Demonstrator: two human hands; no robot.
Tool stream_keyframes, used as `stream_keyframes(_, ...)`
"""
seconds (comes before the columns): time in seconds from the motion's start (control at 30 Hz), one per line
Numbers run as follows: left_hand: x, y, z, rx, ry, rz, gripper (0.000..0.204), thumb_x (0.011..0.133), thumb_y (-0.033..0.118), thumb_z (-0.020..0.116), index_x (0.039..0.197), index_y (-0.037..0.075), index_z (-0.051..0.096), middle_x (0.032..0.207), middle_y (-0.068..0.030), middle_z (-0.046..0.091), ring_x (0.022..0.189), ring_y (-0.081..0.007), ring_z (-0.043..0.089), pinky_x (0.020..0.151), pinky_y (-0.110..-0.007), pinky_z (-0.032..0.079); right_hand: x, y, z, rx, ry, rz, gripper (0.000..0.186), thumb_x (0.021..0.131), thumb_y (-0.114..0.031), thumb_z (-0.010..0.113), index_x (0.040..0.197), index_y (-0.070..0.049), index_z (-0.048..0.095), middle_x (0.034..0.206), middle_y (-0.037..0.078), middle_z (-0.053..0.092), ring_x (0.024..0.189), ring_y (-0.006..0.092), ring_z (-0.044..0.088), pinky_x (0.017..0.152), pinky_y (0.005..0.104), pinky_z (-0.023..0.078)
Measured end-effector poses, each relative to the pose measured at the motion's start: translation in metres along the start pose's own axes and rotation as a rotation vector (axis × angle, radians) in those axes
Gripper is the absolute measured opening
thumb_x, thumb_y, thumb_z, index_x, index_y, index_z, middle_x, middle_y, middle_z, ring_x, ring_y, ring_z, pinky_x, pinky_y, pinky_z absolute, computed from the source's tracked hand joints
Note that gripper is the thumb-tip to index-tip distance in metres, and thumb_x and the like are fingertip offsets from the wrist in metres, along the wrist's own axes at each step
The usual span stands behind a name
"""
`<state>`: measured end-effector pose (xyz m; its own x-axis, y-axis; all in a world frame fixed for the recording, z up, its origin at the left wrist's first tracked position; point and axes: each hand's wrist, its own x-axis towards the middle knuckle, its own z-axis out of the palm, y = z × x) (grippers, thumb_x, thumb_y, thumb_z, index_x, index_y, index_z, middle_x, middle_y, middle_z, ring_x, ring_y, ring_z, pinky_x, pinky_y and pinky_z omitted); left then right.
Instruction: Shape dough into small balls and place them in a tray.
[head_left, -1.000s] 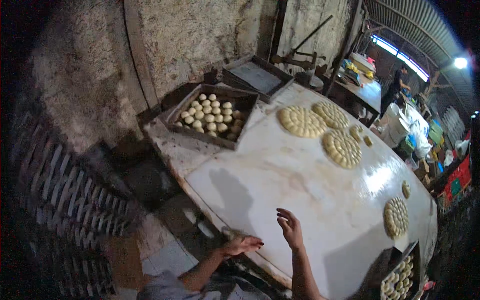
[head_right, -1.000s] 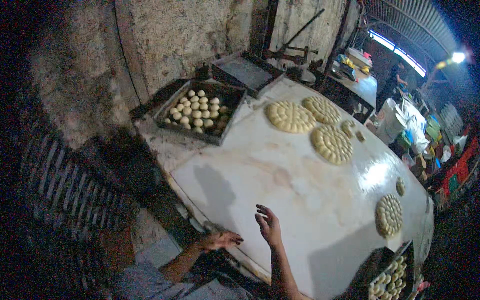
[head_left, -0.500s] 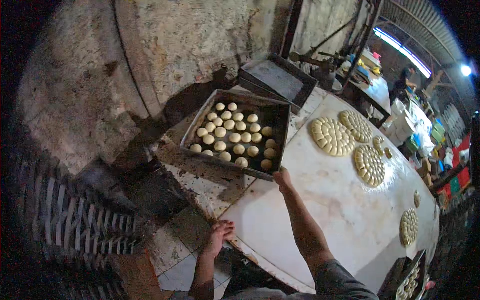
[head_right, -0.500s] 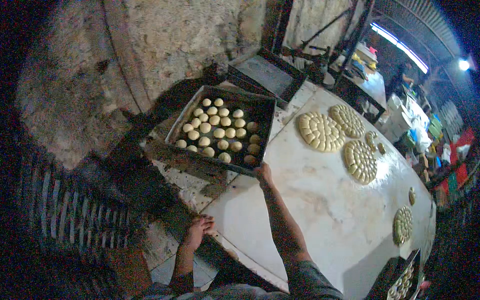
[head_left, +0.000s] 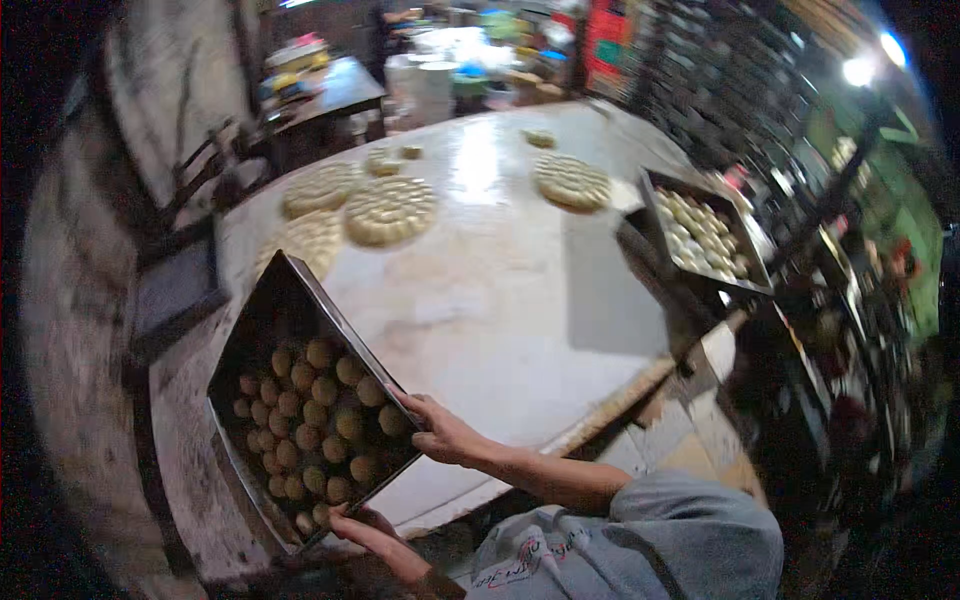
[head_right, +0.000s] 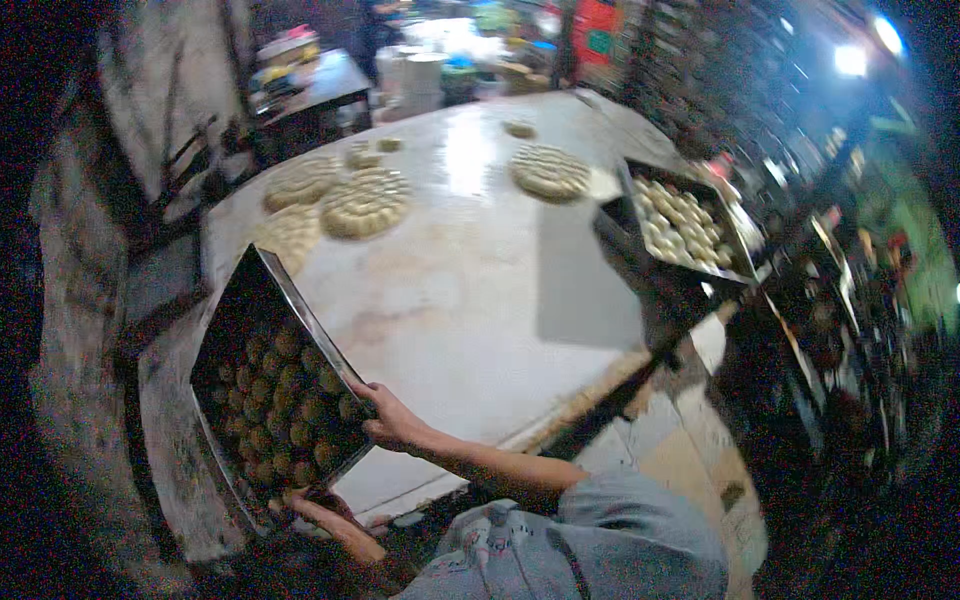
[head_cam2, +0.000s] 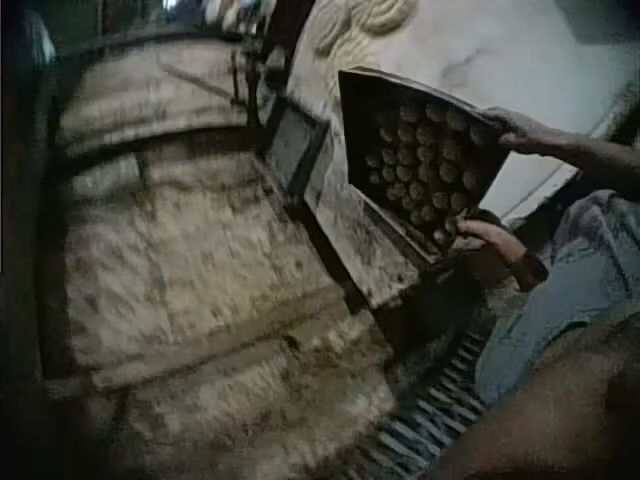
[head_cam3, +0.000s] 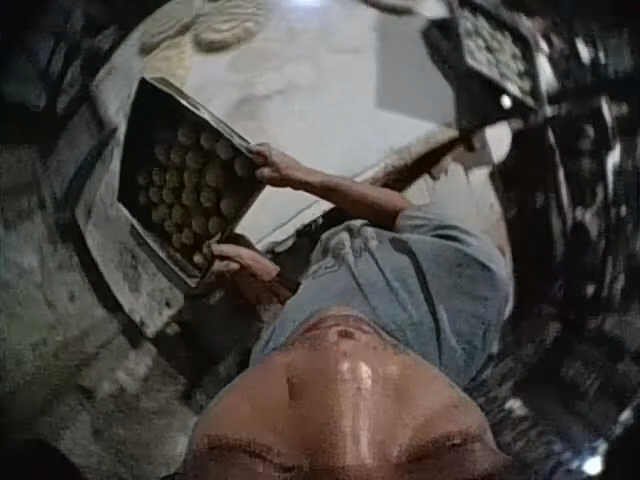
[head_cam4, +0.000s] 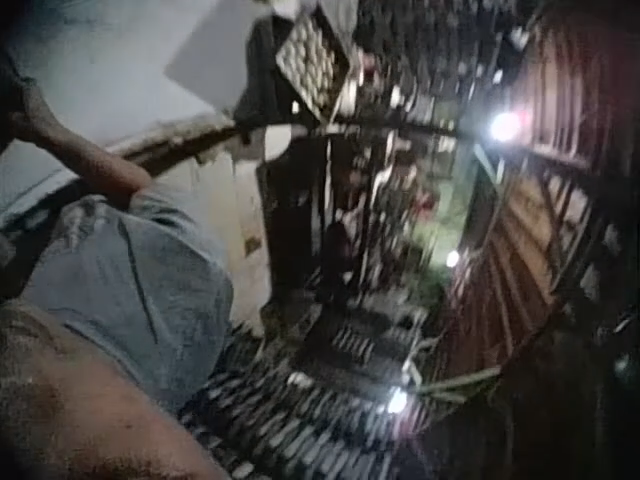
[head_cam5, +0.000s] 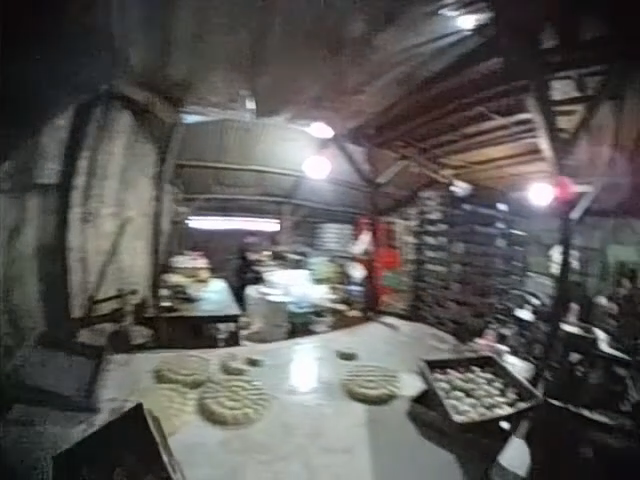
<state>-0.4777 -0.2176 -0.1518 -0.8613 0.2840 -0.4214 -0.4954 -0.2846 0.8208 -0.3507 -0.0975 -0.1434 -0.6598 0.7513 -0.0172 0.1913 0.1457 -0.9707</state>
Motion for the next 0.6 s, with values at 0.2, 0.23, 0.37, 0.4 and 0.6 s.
stream_keyframes(0.2,-0.073,-0.05,0.084,0.27,-0.263,-0.199,0.027,0.067,0.025,0.053,0.083,0.006,0.042,0.085,-0.0043,0.044,0.073,-0.0174,0.04,0.066,-0.032,0.036,-0.116,-0.007,-0.134,0.429,0.336,0.023,0.071,0.07,-0.005,0.045,0.138,-0.005,0.025,0.124,0.014,0.042,0.111,0.0206,0.041,0.095,0.0276,0.033)
stream_keyframes(0.23,-0.093,-0.064,0.101,0.264,-0.335,-0.176,0.025,0.065,0.021,0.054,0.082,0.006,0.044,0.084,-0.004,0.044,0.073,-0.0176,0.041,0.067,-0.031,0.037,-0.143,-0.009,-0.155,0.454,0.43,0.063,0.072,0.069,-0.005,0.045,0.138,-0.003,0.024,0.126,0.013,0.041,0.113,0.0196,0.04,0.095,0.027,0.032)
stream_keyframes(0.37,-0.182,-0.128,0.177,0.232,-0.689,-0.084,0.016,0.063,0.009,0.056,0.076,0.002,0.049,0.084,-0.0033,0.049,0.076,-0.0185,0.048,0.071,-0.028,0.039,-0.23,0.015,-0.239,0.473,0.801,0.012,0.075,0.067,-0.006,0.048,0.137,0.002,0.023,0.128,0.014,0.041,0.118,0.0211,0.038,0.099,0.0267,0.029)
stream_keyframes(0.4,-0.197,-0.153,0.198,0.165,-0.819,-0.051,0.016,0.063,0.009,0.056,0.075,0.001,0.05,0.085,-0.0034,0.05,0.076,-0.0183,0.048,0.071,-0.027,0.039,-0.246,0.033,-0.261,0.412,0.913,-0.07,0.076,0.066,-0.004,0.051,0.137,0.002,0.025,0.127,0.013,0.041,0.116,0.0207,0.04,0.097,0.027,0.03)
stream_keyframes(0.6,-0.325,-0.274,0.322,0.279,-1.077,-0.138,0.041,0.061,0.003,0.056,0.098,-0.002,0.037,0.089,-0.0094,0.045,0.072,-0.019,0.046,0.066,-0.029,0.04,-0.327,0.063,-0.372,0.261,1.483,-0.002,0.068,0.066,0.001,0.053,0.132,-0.002,0.035,0.104,0.011,0.053,0.084,0.0192,0.054,0.075,0.0271,0.045)
